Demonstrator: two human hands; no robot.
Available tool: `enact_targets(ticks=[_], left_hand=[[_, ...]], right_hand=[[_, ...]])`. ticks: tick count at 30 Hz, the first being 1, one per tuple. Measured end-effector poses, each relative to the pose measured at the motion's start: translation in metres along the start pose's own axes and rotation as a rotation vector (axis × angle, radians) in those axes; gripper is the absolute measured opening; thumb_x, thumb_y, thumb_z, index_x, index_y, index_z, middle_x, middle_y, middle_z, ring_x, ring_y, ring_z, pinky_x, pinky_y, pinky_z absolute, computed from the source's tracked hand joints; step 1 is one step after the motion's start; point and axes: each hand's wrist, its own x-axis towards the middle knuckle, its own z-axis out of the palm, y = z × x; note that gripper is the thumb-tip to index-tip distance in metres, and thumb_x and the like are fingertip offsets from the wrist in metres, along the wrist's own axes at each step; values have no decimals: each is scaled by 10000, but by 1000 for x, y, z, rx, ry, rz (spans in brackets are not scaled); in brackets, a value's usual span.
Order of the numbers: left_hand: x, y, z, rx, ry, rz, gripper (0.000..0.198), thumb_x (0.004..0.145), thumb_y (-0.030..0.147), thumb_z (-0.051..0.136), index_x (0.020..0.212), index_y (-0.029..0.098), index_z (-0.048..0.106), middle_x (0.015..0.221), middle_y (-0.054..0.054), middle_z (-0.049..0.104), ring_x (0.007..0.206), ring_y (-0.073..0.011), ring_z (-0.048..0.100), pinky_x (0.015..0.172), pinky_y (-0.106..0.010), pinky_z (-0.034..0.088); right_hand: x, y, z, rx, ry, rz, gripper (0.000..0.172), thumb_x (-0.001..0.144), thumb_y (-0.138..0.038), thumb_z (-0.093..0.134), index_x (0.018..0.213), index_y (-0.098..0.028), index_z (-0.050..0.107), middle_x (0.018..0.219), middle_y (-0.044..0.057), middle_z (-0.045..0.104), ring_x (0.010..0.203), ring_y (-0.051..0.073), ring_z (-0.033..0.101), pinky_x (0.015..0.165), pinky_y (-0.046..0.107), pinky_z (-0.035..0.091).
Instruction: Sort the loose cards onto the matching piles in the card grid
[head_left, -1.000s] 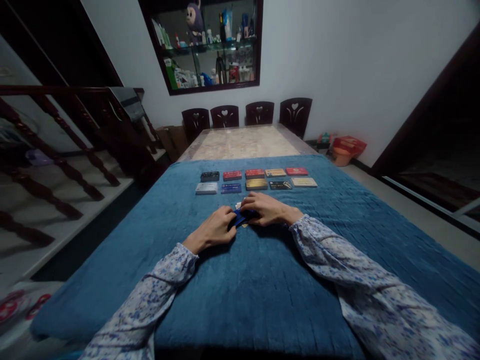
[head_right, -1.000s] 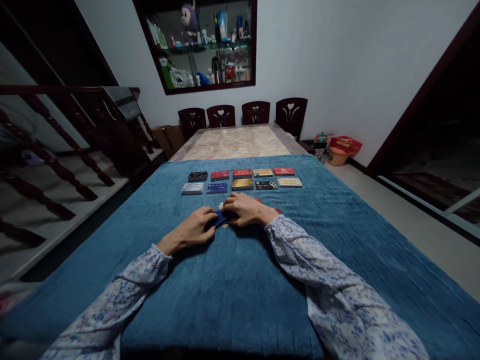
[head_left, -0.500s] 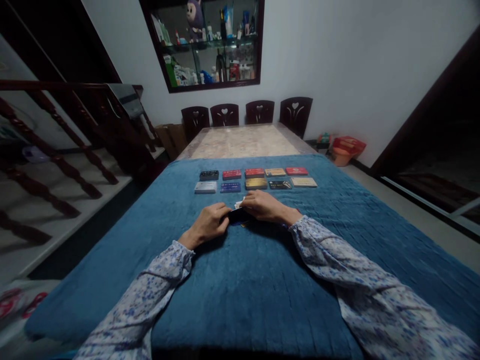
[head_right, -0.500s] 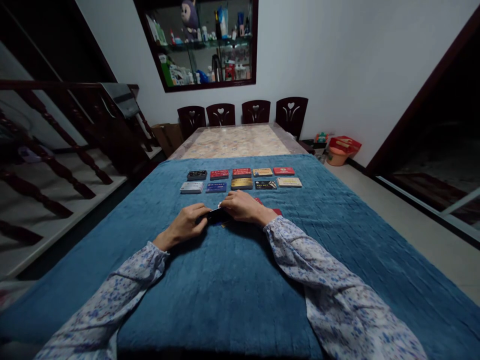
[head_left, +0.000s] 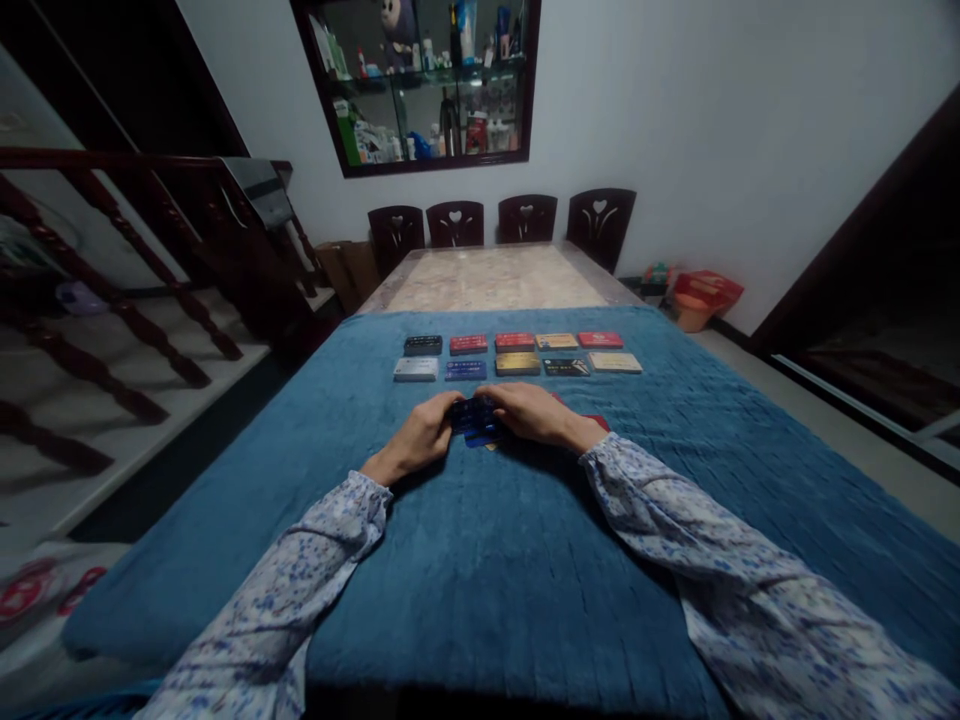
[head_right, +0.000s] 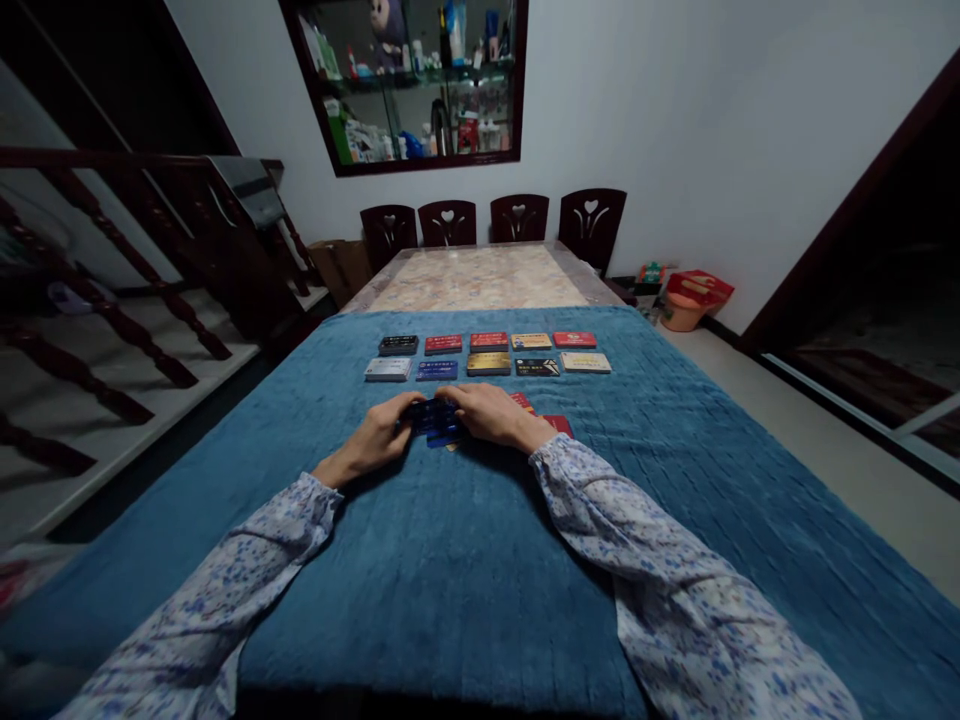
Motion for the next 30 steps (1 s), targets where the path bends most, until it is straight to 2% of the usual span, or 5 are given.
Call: enact_targets(ticks=[6,10,14,22,30], left_hand=[[0,-6,3,20,-2,1,515,851,16,488,1339,163,566,1204,-121,699,1092,-234,680,1001,-431,577],[0,-7,5,16,-22,-9,546,837,10,504,1357,170,546,1155,-106,676,1028,-222,671,957,-411,589],[0,-6,6,10,-20,-10,561,835,2,491,1372,159,529,1205,-122,637,1080,-221,654,973,-400,585],[0,-6,7,2,-49,-51,557,845,24,511,1382,172,526,1253,-121,615,1103,-216,648,982,-382,584],[0,-5,5,-73,-80,-103,573,834,108,610,1394,183,524,1302,-124,601,1119,-235,645,1007,-406,582]], right_hand=[[1,5,10,31,101,-64,561,866,-17,519,1399,-186,559,1320,159,599,1054,226,651,913,380,541],[1,8,15,62,100,-115,606,857,-18,506,1434,-203,528,1415,169,543,1124,236,642,964,406,548],[0,10,18,106,81,-138,654,834,6,491,1460,-182,499,1422,186,540,1168,244,625,1005,433,545],[1,17,21,170,90,-187,614,854,-41,535,1452,-177,505,1377,190,557,1232,276,590,1071,505,523],[1,21,20,173,75,-149,526,875,-146,639,1395,-160,556,1352,199,565,1214,296,595,1067,522,523]])
